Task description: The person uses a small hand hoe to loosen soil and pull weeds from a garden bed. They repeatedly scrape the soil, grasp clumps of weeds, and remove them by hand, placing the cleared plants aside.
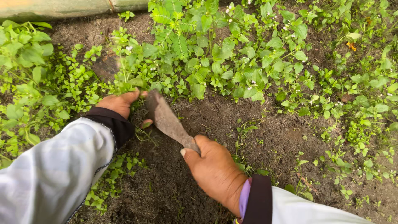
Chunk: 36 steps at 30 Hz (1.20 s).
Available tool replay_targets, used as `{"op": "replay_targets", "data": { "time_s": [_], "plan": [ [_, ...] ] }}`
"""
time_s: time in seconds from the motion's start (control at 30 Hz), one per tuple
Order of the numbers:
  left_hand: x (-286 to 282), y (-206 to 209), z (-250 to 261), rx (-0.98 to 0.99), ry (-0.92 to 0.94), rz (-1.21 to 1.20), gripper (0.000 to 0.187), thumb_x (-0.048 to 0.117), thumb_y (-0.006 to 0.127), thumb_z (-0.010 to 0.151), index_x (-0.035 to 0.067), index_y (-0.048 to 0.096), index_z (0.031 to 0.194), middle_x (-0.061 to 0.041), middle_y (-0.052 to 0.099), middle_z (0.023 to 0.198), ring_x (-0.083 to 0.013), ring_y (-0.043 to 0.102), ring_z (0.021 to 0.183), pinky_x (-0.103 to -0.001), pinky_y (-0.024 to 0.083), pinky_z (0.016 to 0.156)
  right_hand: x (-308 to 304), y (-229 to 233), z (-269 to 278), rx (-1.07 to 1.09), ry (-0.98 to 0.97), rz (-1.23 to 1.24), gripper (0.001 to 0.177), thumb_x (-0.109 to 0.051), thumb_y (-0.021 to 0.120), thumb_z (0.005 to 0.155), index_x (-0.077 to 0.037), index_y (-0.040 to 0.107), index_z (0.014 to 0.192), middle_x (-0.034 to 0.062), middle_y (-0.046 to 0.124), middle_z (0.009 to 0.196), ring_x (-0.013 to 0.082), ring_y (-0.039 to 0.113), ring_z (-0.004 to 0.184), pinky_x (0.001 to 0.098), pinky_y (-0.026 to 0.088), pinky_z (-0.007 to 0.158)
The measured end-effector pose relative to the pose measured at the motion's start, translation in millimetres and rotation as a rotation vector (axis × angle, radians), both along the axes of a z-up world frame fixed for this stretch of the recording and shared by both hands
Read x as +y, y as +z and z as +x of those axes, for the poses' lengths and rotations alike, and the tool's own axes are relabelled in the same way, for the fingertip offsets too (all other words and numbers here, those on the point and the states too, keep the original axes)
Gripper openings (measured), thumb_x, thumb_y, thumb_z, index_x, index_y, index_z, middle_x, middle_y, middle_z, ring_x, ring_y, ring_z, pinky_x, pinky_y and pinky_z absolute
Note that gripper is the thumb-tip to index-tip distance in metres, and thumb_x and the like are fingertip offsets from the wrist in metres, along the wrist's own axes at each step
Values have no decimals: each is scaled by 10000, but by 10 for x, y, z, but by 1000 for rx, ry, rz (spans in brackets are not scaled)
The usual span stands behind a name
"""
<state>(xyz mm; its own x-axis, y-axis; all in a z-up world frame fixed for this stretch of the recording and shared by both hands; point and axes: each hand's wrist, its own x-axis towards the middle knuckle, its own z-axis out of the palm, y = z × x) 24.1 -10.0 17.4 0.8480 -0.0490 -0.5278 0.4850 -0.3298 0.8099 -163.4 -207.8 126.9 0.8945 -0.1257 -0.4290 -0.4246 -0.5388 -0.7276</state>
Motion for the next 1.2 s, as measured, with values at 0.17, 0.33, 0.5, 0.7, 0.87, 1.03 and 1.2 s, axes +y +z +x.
{"op": "replay_targets", "data": {
  "time_s": [0.17,0.33,0.5,0.7,0.87,1.03,1.2],
  "plan": [
    [-194,-27,-26,124,87,-165,340,277,705,923,-37,712,1054,-140,740,953,-278,696,789,-445,622,645,-25,25,-59,497,-542,526,214,-283,626,951,-89,559,891,6,492,615,144,428,440,361,374,410],
    [-387,-28,53,-199,-322,282,354,302,743,897,83,780,1172,-122,741,822,-292,681,765,-455,541,801,-97,7,-93,526,-783,695,178,-254,617,946,-107,553,869,19,481,601,154,416,430,360,367,410],
    [-653,-150,139,-436,-598,554,547,421,849,801,28,734,1162,-215,683,1058,-364,675,932,-450,541,867,-204,-93,11,549,-767,721,177,-258,602,954,-115,552,863,6,486,602,148,426,430,357,376,419],
    [-840,-279,96,-619,-766,715,428,386,774,853,48,738,1113,-199,645,1141,-391,657,1038,-461,523,937,-181,-152,148,589,-778,709,223,-277,601,982,-104,547,852,2,486,606,139,420,440,351,377,422],
    [-819,-322,108,-732,-759,685,306,278,747,844,38,733,1034,-174,677,1130,-388,672,1028,-453,534,935,-162,-125,203,596,-743,621,212,-269,599,984,-109,529,863,-2,474,620,135,418,453,348,394,428],
    [-793,-365,136,-584,-565,615,304,271,770,861,72,723,1086,-217,727,1035,-407,691,990,-436,554,921,-205,-83,225,476,-560,443,218,-263,596,974,-72,528,895,18,478,638,152,434,448,366,385,388],
    [-706,-329,57,-547,-465,570,310,253,800,859,47,739,1082,-199,740,1008,-374,715,909,-411,551,890,-314,-76,131,446,-335,190,265,-316,566,974,-70,516,892,70,487,600,176,453,403,366,377,352]
  ]
}}
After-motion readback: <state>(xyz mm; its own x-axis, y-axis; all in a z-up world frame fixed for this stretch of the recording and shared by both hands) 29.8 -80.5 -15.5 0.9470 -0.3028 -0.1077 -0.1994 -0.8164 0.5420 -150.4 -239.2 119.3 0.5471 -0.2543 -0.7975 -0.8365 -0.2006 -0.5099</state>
